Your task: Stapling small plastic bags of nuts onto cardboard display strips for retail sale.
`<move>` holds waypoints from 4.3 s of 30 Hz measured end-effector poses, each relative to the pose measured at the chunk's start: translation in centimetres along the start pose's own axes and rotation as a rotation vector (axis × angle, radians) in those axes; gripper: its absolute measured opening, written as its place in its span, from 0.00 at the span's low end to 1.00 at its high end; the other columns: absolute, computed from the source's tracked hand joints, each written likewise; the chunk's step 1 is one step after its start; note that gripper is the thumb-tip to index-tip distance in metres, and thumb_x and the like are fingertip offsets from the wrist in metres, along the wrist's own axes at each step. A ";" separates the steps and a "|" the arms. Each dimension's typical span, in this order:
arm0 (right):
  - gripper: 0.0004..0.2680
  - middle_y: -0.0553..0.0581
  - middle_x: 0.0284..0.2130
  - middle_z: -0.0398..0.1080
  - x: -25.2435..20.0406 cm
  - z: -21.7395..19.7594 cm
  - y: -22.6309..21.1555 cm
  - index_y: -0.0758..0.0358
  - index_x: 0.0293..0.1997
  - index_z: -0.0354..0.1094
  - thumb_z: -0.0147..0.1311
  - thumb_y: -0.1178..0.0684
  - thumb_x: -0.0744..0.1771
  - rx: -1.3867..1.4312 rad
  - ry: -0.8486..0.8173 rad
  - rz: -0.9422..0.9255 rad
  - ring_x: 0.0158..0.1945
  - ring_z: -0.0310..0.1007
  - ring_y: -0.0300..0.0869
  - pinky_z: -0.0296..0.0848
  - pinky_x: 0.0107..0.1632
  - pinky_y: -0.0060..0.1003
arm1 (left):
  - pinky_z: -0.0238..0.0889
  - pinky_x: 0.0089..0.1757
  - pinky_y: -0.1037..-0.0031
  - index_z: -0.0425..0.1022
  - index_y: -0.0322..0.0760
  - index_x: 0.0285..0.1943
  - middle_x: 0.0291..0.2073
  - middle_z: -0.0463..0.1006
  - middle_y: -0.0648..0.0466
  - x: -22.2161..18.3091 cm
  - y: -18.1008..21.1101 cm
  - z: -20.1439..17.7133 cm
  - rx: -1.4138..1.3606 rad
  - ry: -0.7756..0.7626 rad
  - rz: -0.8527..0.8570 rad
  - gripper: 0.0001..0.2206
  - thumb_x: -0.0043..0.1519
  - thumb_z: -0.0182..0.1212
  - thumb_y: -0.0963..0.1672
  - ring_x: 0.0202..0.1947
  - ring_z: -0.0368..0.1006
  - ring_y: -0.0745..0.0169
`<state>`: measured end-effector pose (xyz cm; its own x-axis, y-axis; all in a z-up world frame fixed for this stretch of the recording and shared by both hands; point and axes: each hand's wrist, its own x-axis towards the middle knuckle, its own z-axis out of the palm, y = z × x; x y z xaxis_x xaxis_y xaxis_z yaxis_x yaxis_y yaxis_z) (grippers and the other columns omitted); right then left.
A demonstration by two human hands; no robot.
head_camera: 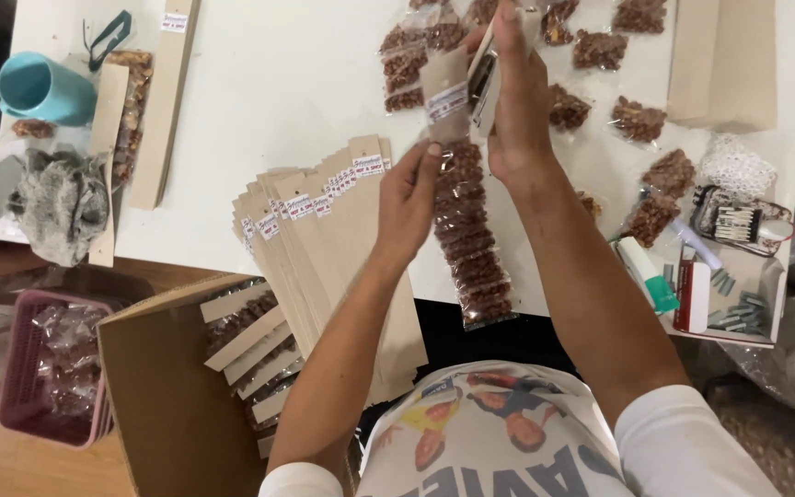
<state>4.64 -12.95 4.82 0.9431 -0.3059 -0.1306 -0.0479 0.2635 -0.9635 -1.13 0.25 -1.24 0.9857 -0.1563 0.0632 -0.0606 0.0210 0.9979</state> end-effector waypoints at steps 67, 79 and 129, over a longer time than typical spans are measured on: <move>0.09 0.58 0.41 0.74 -3.2 -13.0 11.4 0.60 0.46 0.70 0.53 0.64 0.64 -0.977 -0.139 -0.494 0.45 0.73 0.52 0.70 0.52 0.44 | 0.49 0.73 0.62 0.58 0.46 0.74 0.73 0.63 0.55 -19.1 -0.7 -7.3 1.226 0.116 0.284 0.23 0.68 0.53 0.42 0.76 0.53 0.55; 0.25 0.61 0.73 0.51 3.1 -2.4 13.4 0.52 0.63 0.64 0.64 0.63 0.60 -1.402 -0.753 -0.769 0.75 0.47 0.62 0.47 0.70 0.69 | 0.35 0.66 0.37 0.63 0.51 0.72 0.74 0.57 0.47 -19.2 -4.9 -5.4 1.409 0.027 0.070 0.27 0.63 0.56 0.55 0.76 0.45 0.37; 0.28 0.62 0.70 0.57 9.1 0.6 4.1 0.50 0.69 0.58 0.60 0.63 0.61 -1.839 -0.923 -0.483 0.59 0.70 0.60 0.79 0.53 0.59 | 0.37 0.66 0.28 0.45 0.52 0.82 0.79 0.42 0.48 -5.9 -8.4 -4.6 1.612 0.030 0.144 0.35 0.69 0.41 0.62 0.77 0.42 0.32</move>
<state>13.17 -14.08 -0.22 0.7999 0.5251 -0.2906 0.5434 -0.8392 -0.0207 -5.75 5.54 -10.09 0.9589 -0.2259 0.1719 -0.2222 -0.9741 -0.0407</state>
